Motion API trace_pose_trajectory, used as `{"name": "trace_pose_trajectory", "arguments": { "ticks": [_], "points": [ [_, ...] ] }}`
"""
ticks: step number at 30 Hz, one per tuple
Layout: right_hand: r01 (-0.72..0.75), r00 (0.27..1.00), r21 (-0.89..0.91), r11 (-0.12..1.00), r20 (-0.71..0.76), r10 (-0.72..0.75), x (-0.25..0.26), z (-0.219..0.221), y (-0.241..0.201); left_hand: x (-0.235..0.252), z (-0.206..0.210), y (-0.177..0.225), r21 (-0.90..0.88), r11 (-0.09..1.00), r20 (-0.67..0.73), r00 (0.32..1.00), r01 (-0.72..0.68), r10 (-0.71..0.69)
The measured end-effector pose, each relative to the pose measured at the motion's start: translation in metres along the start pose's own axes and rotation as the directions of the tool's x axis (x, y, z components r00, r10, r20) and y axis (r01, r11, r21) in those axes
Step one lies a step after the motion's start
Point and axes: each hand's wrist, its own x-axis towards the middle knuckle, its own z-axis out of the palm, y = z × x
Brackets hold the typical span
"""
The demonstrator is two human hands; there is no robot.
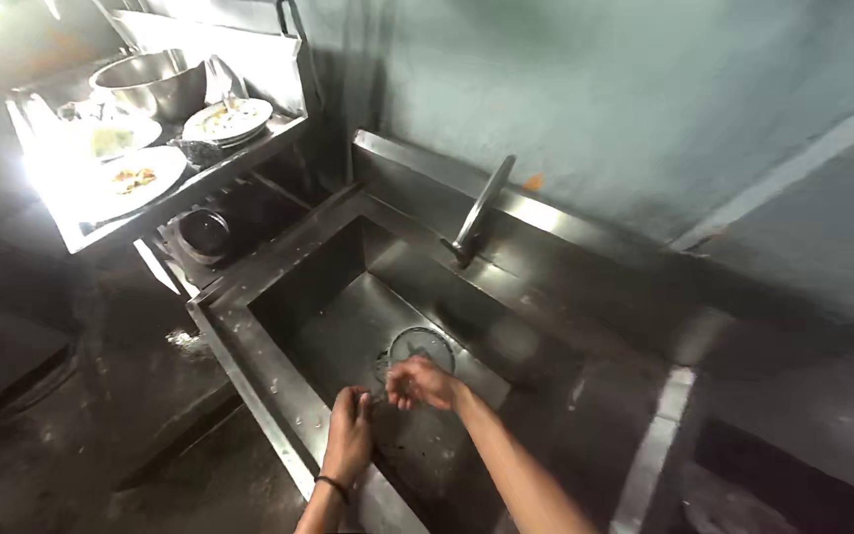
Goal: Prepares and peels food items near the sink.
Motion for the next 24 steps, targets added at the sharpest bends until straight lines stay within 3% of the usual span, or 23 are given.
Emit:
{"name": "trace_pose_trajectory", "arguments": {
  "ticks": [2,4,7,10,12,16,24],
  "points": [
    [0.035,0.986,-0.309,0.950,-0.145,-0.083,-0.080,0.026,-0.037,0.002,0.034,0.013,-0.093,0.993,0.033,0.997,-0.069,0.073],
    [-0.038,0.909,-0.525,0.850,-0.372,-0.189,-0.146,0.035,-0.048,-0.008,0.069,0.039,-0.218,0.954,0.085,0.970,-0.205,0.228],
    [0.112,0.764,-0.447,0.888,-0.532,-0.364,-0.216,0.033,-0.033,-0.039,0.109,0.085,-0.345,0.867,0.193,0.877,-0.359,0.440],
    [0.274,0.594,-0.402,0.874,-0.643,-0.483,-0.270,0.028,-0.024,-0.073,0.135,0.124,-0.375,0.825,0.319,0.776,-0.423,0.543],
    [0.333,0.533,-0.408,0.850,-0.662,-0.526,-0.301,0.024,-0.022,-0.092,0.136,0.143,-0.331,0.827,0.427,0.710,-0.454,0.560],
    [0.401,0.483,-0.457,0.794,-0.630,-0.607,-0.346,0.026,-0.013,-0.124,0.127,0.168,-0.225,0.827,0.480,0.680,-0.515,0.555],
    [0.436,0.547,-0.374,0.818,-0.612,-0.571,-0.374,0.057,-0.004,-0.181,0.121,0.159,-0.164,0.756,0.271,0.708,-0.634,0.653]
  ]
}}
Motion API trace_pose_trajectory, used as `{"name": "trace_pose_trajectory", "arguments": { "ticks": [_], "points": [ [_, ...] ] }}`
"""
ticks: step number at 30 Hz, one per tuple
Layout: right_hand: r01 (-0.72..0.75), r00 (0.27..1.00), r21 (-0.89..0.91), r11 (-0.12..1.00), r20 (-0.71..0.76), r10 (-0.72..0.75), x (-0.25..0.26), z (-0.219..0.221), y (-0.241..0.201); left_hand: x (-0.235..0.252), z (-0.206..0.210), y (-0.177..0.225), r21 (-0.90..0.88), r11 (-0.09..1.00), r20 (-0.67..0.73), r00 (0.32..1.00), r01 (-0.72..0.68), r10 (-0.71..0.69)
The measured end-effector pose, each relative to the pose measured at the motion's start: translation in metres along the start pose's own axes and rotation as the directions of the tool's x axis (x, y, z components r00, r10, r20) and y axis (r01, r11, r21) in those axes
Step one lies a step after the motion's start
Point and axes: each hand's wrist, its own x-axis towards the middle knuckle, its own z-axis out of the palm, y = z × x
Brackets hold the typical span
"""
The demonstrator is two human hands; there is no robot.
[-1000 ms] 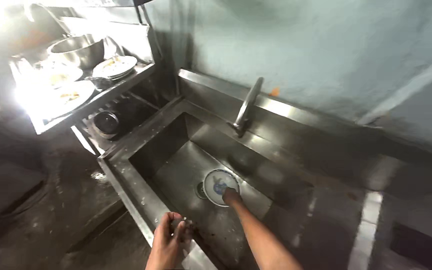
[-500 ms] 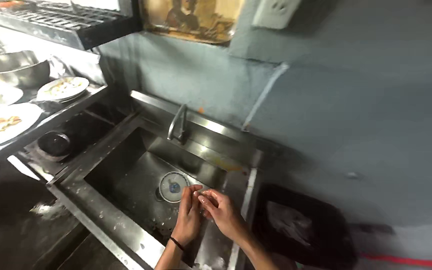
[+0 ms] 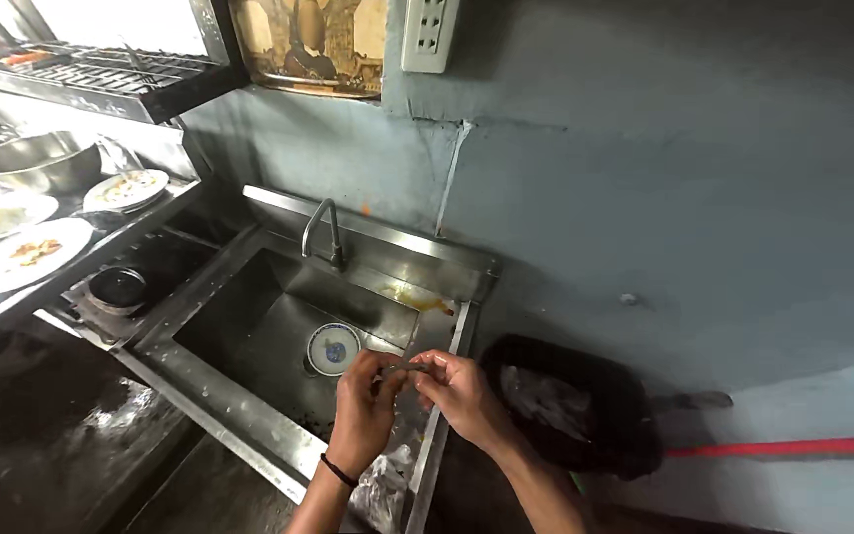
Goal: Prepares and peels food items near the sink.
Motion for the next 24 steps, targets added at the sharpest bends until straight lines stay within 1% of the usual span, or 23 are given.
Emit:
{"name": "trace_pose_trajectory", "arguments": {
  "ticks": [2,6,8,9,10,11,13,14,15,17,19,22,24],
  "points": [
    [-0.011,1.000,0.015,1.000,0.018,0.011,-0.005,0.003,0.000,-0.012,0.005,0.004,-0.040,0.999,-0.060,0.998,-0.003,0.001],
    [-0.029,0.998,0.004,1.000,0.058,0.029,-0.014,0.008,-0.001,-0.029,0.015,0.011,-0.188,0.982,-0.199,0.979,0.006,-0.044],
    [-0.021,0.998,0.015,1.000,0.062,0.020,-0.018,0.008,-0.002,-0.035,0.017,0.014,-0.285,0.958,-0.211,0.972,0.043,-0.107],
    [-0.004,0.998,0.012,1.000,0.061,0.003,-0.020,0.007,-0.002,-0.037,0.016,0.016,-0.316,0.946,-0.186,0.973,0.071,-0.135],
    [0.024,0.998,-0.007,1.000,0.058,-0.024,-0.022,0.005,-0.002,-0.039,0.013,0.016,-0.315,0.944,-0.137,0.980,0.097,-0.147],
    [0.062,0.997,-0.051,0.997,0.055,-0.059,-0.024,0.003,-0.001,-0.041,0.009,0.016,-0.264,0.958,-0.074,0.989,0.107,-0.131],
    [0.133,0.990,-0.134,0.982,0.058,-0.126,-0.027,-0.002,0.001,-0.044,0.001,0.016,-0.061,0.995,0.032,0.997,0.077,-0.075],
    [0.163,0.986,-0.162,0.973,0.071,-0.154,-0.028,-0.004,0.002,-0.045,-0.001,0.017,0.029,0.998,0.061,0.996,0.058,-0.059],
    [0.180,0.982,-0.178,0.967,0.085,-0.167,-0.030,-0.006,0.003,-0.047,-0.001,0.017,0.072,0.996,0.073,0.996,0.054,-0.059],
    [0.174,0.982,-0.179,0.968,0.108,-0.157,-0.033,-0.008,0.004,-0.049,0.000,0.018,0.065,0.994,0.062,0.994,0.084,-0.088],
    [0.132,0.987,-0.176,0.976,0.111,-0.114,-0.036,-0.009,0.004,-0.051,0.003,0.017,0.005,0.993,0.034,0.993,0.116,-0.116],
    [0.053,0.994,-0.194,0.980,0.099,-0.034,-0.040,-0.011,0.001,-0.057,0.009,0.015,-0.036,0.991,-0.004,0.991,0.130,-0.130],
    [0.036,0.996,-0.225,0.974,0.092,-0.016,-0.042,-0.013,0.000,-0.060,0.012,0.015,-0.072,0.988,-0.037,0.990,0.135,-0.137]
  ]
}}
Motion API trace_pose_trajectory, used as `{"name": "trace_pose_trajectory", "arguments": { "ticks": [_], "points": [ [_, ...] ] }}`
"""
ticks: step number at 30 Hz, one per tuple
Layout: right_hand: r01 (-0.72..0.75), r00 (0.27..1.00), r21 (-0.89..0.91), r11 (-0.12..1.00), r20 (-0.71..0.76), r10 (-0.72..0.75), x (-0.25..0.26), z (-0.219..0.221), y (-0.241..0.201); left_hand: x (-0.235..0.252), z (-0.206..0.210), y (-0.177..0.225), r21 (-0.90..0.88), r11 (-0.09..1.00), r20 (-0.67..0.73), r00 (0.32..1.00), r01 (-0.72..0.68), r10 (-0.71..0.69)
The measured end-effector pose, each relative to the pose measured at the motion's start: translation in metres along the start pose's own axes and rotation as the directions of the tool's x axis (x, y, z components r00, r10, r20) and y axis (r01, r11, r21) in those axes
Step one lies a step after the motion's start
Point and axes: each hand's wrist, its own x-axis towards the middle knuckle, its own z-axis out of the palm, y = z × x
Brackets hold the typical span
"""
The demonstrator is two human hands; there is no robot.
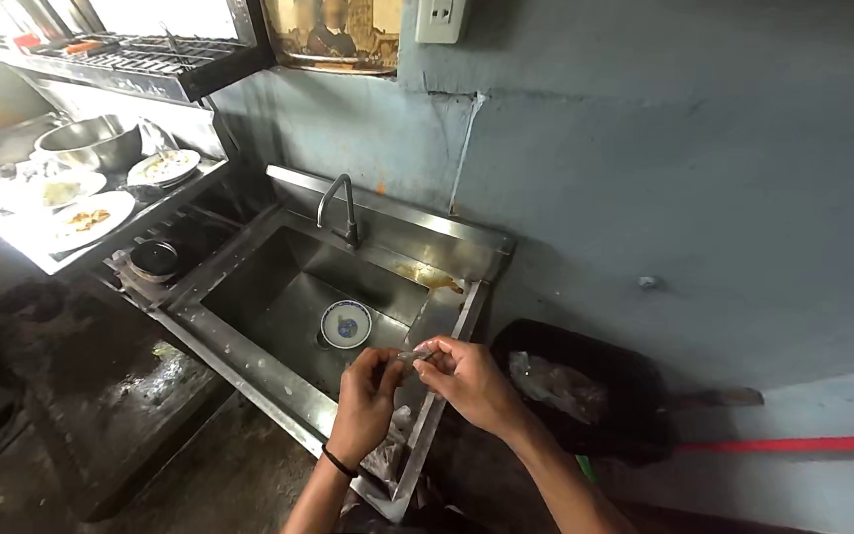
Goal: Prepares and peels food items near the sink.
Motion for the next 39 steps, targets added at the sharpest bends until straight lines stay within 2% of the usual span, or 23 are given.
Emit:
{"name": "trace_pose_trajectory", "arguments": {
  "ticks": [4,9,14,17,21,26,28,31,33,36,39],
  "points": [
    [-0.001,1.000,-0.110,0.994,-0.002,0.001,-0.003,-0.004,0.006,-0.003,0.000,-0.002,-0.080,0.996,-0.052,0.998,0.024,-0.028],
    [0.024,0.999,0.064,0.998,0.021,-0.025,-0.006,0.008,0.017,-0.007,0.003,-0.006,-0.097,0.995,-0.002,0.999,0.033,-0.033],
    [-0.041,0.999,0.078,0.996,0.015,0.040,-0.004,0.013,0.017,-0.005,0.001,-0.006,-0.055,0.998,0.077,0.996,0.040,-0.035],
    [-0.013,1.000,0.013,1.000,0.028,0.013,-0.002,0.014,0.016,-0.004,-0.001,-0.007,0.002,1.000,0.110,0.994,0.022,-0.022],
    [0.015,0.999,-0.166,0.986,0.040,-0.009,-0.001,0.017,0.012,-0.003,-0.003,-0.010,0.039,0.999,0.137,0.990,0.002,-0.007],
    [0.012,0.999,-0.249,0.968,-0.034,-0.022,-0.001,0.025,0.008,-0.001,-0.007,-0.012,0.078,0.995,0.162,0.986,-0.054,0.041],
    [0.021,0.996,-0.194,0.981,-0.084,-0.038,-0.002,0.029,0.009,0.000,-0.009,-0.013,0.067,0.995,0.164,0.984,-0.076,0.064],
    [0.002,0.996,0.063,0.998,-0.092,0.004,-0.002,0.027,0.006,0.001,-0.012,-0.012,0.045,0.994,0.164,0.982,-0.103,0.095],
    [-0.002,0.996,0.165,0.986,-0.089,0.017,0.000,0.025,0.004,0.001,-0.011,-0.011,0.056,0.991,0.154,0.982,-0.119,0.110],
    [-0.028,0.995,0.206,0.978,-0.085,0.046,0.002,0.020,-0.002,0.003,-0.010,-0.008,0.096,0.985,0.143,0.982,-0.140,0.125],
    [0.030,0.997,0.170,0.985,-0.072,-0.018,0.005,0.011,-0.001,0.007,-0.012,-0.001,0.138,0.977,0.139,0.979,-0.165,0.146]
  ]
}}
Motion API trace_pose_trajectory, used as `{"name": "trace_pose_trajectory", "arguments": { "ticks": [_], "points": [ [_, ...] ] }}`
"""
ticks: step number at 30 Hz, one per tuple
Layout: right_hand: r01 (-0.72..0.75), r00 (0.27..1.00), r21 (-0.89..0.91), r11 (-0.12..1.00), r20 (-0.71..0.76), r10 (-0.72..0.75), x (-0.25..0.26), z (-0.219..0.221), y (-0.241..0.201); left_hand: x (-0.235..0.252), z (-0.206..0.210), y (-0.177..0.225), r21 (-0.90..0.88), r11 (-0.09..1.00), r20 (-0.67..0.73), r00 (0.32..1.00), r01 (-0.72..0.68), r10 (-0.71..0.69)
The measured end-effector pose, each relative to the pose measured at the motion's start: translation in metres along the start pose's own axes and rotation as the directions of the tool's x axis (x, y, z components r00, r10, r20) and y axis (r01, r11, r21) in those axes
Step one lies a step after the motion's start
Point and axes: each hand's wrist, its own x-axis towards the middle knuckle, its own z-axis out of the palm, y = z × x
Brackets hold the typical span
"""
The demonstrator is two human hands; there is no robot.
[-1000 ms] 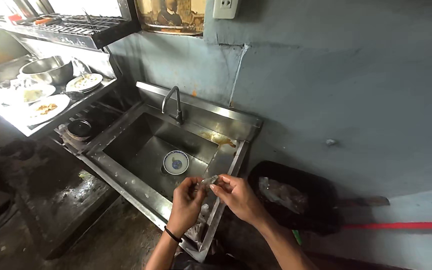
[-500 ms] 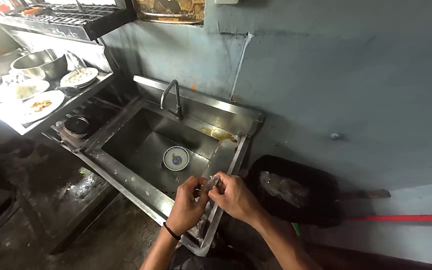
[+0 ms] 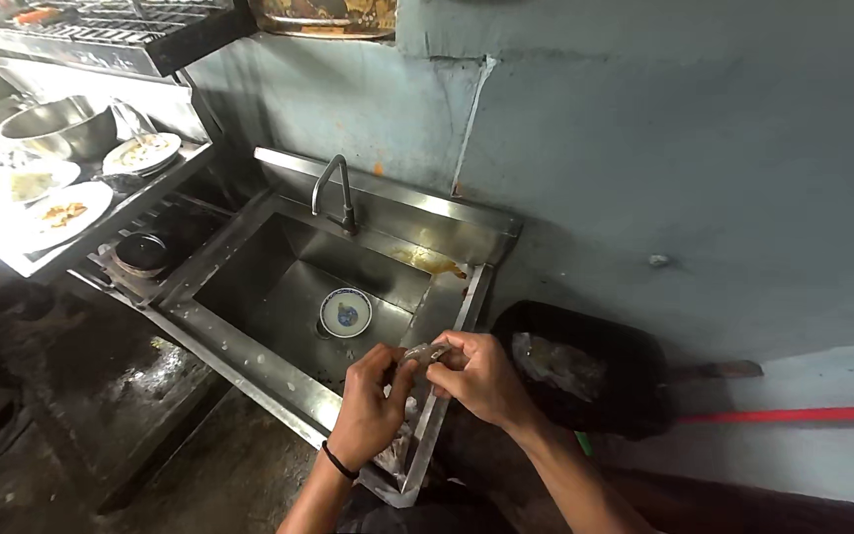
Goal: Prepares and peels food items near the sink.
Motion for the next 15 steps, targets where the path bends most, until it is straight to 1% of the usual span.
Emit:
{"name": "trace_pose_trajectory", "arguments": {
  "ticks": [4,7,9,15],
  "points": [
    [0.136,0.987,-0.078,0.988,0.100,-0.128,0.000,-0.015,0.003,0.011,-0.008,0.008,0.109,0.993,0.030,0.998,-0.051,0.048],
    [0.242,0.969,-0.130,0.962,0.090,-0.231,0.000,-0.019,0.001,0.017,-0.012,0.012,0.174,0.980,0.079,0.993,-0.101,0.088],
    [0.308,0.951,-0.229,0.924,0.084,-0.296,0.002,-0.020,-0.002,0.021,-0.013,0.013,0.201,0.972,0.099,0.989,-0.124,0.106],
    [0.401,0.913,-0.461,0.791,0.134,-0.385,0.004,-0.023,-0.006,0.026,-0.009,0.015,0.190,0.975,0.106,0.990,-0.110,0.091]
  ]
}}
